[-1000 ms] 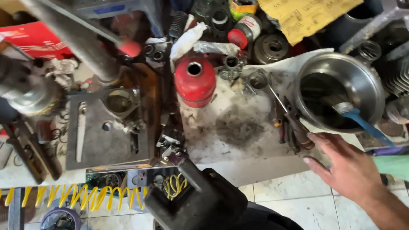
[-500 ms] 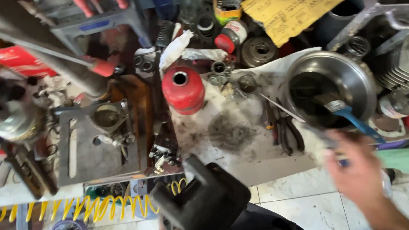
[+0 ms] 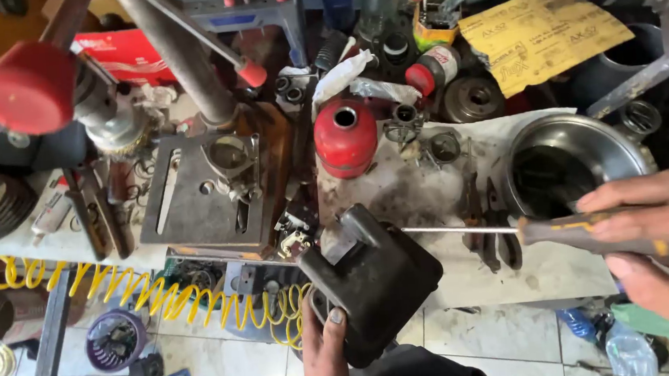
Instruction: The person uses a screwdriver to pry and work on a black plastic motorcycle cover at a cluttered workbench, then carries the part across the workshop, opens a scooter's under-seat compartment to place a blue package inside, and returns to the bench to continue prying at the cover with the screwdriver.
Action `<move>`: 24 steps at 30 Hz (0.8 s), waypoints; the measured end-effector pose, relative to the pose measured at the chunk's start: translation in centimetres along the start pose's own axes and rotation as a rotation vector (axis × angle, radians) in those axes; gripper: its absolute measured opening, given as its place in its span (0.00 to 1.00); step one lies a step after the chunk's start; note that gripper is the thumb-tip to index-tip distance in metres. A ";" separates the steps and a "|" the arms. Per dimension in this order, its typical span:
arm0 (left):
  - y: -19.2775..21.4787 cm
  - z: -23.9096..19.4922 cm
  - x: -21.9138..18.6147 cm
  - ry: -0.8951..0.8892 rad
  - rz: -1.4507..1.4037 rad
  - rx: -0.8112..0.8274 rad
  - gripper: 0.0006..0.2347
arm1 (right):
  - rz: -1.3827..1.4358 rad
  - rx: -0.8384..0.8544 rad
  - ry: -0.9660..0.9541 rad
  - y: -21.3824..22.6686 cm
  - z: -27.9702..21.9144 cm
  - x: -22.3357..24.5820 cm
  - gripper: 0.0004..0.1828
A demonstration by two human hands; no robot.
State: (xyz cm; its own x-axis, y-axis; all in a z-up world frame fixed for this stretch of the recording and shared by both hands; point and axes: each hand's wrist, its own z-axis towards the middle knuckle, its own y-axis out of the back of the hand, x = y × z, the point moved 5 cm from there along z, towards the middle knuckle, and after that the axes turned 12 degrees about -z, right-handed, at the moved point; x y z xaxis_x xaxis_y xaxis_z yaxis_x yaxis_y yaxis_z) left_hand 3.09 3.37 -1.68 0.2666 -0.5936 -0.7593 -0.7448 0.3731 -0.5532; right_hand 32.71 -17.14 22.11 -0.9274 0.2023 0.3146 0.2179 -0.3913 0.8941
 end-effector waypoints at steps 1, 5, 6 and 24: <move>-0.1 -0.1 0.1 0.011 -0.009 -0.008 0.31 | 0.005 -0.010 0.032 0.0 1.1 1.1 0.22; -0.1 -0.3 0.2 0.049 -0.062 -0.052 0.29 | 0.003 0.006 0.117 -0.8 2.2 1.0 0.24; -0.1 -0.3 0.4 0.073 -0.109 -0.059 0.29 | -0.002 -0.001 0.117 -1.0 2.4 0.9 0.23; 1.0 -0.2 1.5 0.127 -0.236 -0.085 0.30 | 0.001 0.078 0.150 -2.6 6.3 2.3 0.21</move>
State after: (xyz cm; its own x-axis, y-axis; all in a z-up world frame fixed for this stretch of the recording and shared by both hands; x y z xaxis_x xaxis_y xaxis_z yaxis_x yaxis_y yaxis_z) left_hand 2.59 2.73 -3.28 0.3638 -0.7439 -0.5606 -0.7214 0.1558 -0.6748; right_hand 31.99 -10.00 22.55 -0.9609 0.0640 0.2693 0.2360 -0.3192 0.9178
